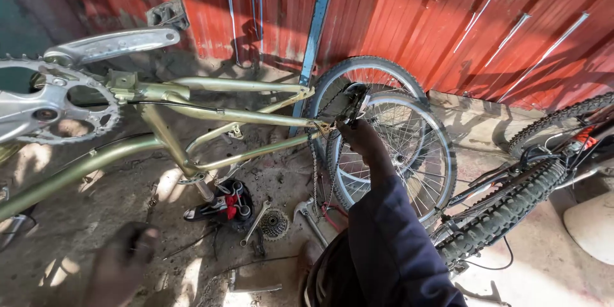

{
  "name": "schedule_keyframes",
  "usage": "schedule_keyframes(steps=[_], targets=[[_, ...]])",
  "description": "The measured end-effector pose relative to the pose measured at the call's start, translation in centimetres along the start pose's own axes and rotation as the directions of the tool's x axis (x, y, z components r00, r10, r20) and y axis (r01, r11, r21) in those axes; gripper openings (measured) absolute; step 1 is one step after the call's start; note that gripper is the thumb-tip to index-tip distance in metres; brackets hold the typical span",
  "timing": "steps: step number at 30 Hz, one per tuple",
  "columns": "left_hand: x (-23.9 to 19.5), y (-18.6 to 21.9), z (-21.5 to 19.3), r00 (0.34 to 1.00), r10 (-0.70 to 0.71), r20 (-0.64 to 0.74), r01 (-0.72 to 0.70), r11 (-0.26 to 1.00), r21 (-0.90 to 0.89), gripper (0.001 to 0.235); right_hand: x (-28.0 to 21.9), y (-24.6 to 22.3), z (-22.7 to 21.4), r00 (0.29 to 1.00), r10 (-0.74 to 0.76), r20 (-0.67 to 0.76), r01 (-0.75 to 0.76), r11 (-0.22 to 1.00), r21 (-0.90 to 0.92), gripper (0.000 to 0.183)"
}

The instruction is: The person tightens the bicycle pedal crank arm using a wrench, then attaches the rear wheel to the frame and installs the chain onto the chainring.

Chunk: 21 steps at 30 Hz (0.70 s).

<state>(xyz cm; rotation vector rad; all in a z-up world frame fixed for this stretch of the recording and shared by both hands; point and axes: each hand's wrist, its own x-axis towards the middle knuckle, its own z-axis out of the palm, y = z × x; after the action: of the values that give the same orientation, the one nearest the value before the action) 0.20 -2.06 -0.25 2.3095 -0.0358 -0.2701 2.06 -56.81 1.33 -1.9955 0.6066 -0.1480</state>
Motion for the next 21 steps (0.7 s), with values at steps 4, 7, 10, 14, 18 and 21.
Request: schedule_keyframes(steps=[4,7,10,14,18,21], targets=[[0.9,-0.5,2.6,0.920,0.069,0.386,-0.295,0.770,0.565,0.019,1.1,1.1,1.3,0.987,0.139,0.086,-0.139,0.990,0.002,0.043],[-0.8,0.7,3.7,0.814,-0.017,0.580,-0.267,0.876,0.401,0.030,-0.6,-0.9,1.1,0.970,0.065,0.234,-0.119,0.966,0.229,0.044],[-0.4,-2.6,6.0,0.761,0.006,0.649,-0.371,0.824,0.428,0.023,-2.3,-2.9,1.3,0.970,0.021,0.242,-0.088,0.959,0.269,0.039],[-1.5,1.3,8.4,0.747,0.129,0.652,-0.407,0.865,0.295,0.030,1.4,2.8,1.1,0.967,0.000,0.257,-0.109,0.907,0.408,0.023],[-2.0,5.2,9.8,0.703,0.290,0.650,-0.552,0.798,0.241,0.034,1.0,6.7,0.5,0.960,-0.009,0.279,-0.183,0.736,0.652,0.039],[-1.2,4.7,10.5,0.647,0.331,0.688,-0.634,0.734,0.244,0.028,0.2,9.1,0.7,0.986,0.070,0.151,-0.163,0.590,0.790,0.042]])
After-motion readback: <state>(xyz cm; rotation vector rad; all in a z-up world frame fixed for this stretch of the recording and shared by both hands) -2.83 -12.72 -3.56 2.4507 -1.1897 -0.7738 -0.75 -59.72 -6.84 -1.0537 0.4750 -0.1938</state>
